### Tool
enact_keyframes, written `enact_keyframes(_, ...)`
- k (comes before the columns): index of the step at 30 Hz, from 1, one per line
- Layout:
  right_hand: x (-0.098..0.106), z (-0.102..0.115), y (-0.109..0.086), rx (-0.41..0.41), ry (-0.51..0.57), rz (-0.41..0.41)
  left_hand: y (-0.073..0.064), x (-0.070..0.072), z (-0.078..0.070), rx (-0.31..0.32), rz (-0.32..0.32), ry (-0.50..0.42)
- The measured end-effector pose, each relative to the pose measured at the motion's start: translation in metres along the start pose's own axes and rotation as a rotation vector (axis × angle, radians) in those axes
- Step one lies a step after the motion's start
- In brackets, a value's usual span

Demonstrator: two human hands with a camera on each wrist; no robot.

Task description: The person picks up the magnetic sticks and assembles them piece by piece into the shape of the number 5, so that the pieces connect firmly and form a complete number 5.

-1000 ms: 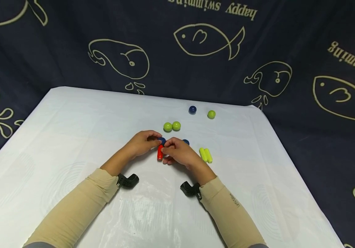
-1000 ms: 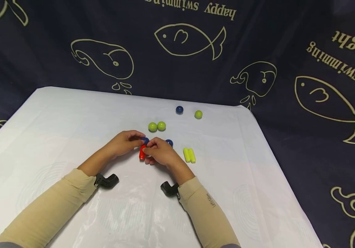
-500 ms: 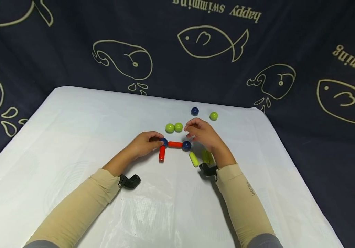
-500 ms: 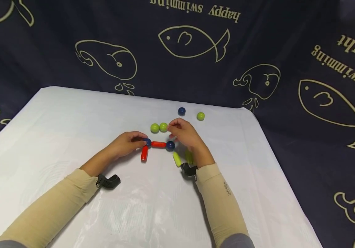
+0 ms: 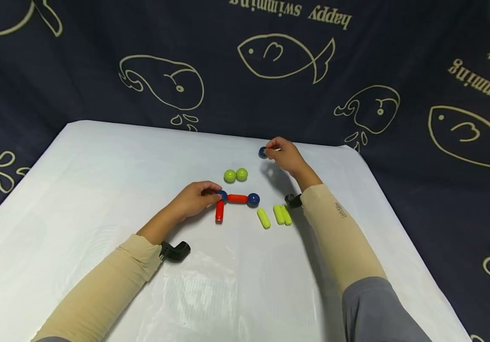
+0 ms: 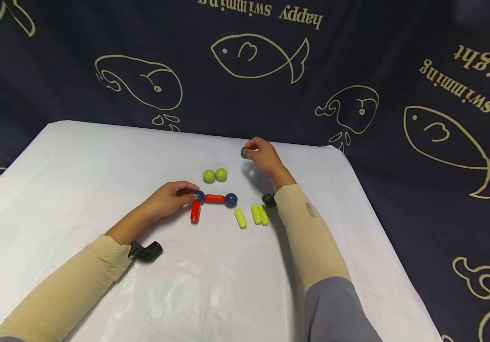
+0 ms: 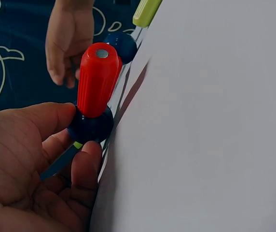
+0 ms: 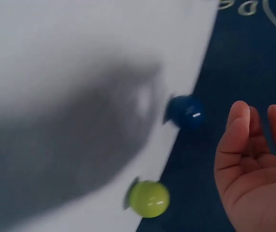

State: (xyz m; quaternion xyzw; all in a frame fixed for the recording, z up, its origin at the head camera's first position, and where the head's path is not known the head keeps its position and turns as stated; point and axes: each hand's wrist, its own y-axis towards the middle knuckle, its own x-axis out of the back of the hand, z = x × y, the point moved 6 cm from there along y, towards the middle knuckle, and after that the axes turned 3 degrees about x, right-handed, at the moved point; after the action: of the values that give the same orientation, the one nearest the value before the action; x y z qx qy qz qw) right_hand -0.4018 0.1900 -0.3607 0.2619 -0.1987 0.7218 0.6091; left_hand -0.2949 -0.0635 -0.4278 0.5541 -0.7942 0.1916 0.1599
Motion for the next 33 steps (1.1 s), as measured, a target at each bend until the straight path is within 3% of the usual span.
enact_keyframes(6,-0.005,-0.016,0.026,0.009,-0.202,0.018,-0.001,0.001,0.002,-0.001,-0.016,0.024)
enact_keyframes(10,-0.006,-0.023,0.034,-0.005,-0.281,0.055,-0.001,0.000,0.002,-0.015,-0.007,0.019)
enact_keyframes(16,-0.017,-0.028,0.041,-0.058,-0.319,0.131,0.000,0.000,0.002,-0.015,-0.013,0.015)
enact_keyframes(22,-0.024,-0.033,0.046,-0.045,-0.356,0.116,0.001,-0.001,0.000,-0.020,-0.012,0.013)
enact_keyframes(33,-0.018,-0.030,0.039,-0.060,-0.305,0.108,0.001,0.000,0.001,-0.020,-0.015,0.017)
